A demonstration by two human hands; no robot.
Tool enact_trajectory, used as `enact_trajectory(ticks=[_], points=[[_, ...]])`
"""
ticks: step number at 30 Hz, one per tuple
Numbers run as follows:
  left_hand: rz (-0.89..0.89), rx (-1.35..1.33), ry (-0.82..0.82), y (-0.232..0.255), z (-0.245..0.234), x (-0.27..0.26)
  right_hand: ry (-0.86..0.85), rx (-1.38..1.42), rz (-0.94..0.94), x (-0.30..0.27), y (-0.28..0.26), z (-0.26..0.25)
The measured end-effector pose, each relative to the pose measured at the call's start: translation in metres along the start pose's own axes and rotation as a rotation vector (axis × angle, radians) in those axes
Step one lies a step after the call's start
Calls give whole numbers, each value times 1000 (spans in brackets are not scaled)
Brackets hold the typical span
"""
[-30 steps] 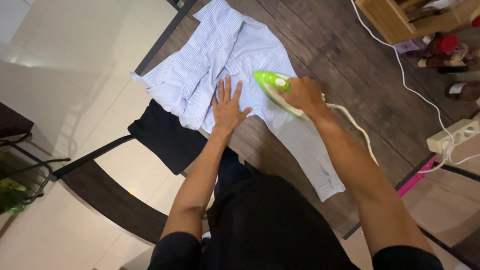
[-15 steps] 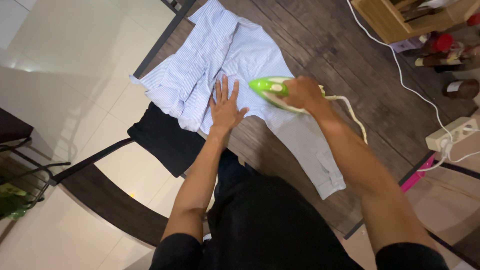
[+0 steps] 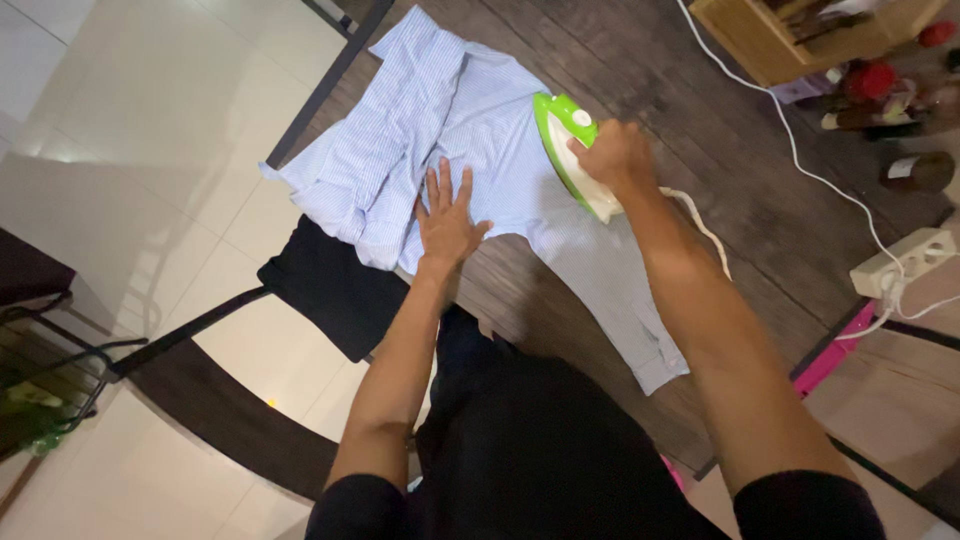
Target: The person irons a light blue striped shirt on a wooden table, moving a pair of pants aside. They button the cuffs, spread out the sleeves, and press the fabric using an iron.
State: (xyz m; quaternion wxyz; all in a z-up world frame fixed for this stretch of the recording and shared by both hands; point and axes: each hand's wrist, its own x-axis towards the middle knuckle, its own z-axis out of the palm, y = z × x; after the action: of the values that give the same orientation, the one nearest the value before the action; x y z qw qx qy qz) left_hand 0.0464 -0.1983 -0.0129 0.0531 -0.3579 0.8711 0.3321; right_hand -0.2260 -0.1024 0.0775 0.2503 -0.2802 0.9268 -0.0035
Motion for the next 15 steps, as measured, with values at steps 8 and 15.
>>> enact_trajectory(ticks=[8, 15], points=[[-6, 0, -1, 3, -3, -1, 32, -3, 30, -4, 14, -14], [-6, 5, 1, 4, -2, -1, 176, 295, 25, -11, 103, -36]])
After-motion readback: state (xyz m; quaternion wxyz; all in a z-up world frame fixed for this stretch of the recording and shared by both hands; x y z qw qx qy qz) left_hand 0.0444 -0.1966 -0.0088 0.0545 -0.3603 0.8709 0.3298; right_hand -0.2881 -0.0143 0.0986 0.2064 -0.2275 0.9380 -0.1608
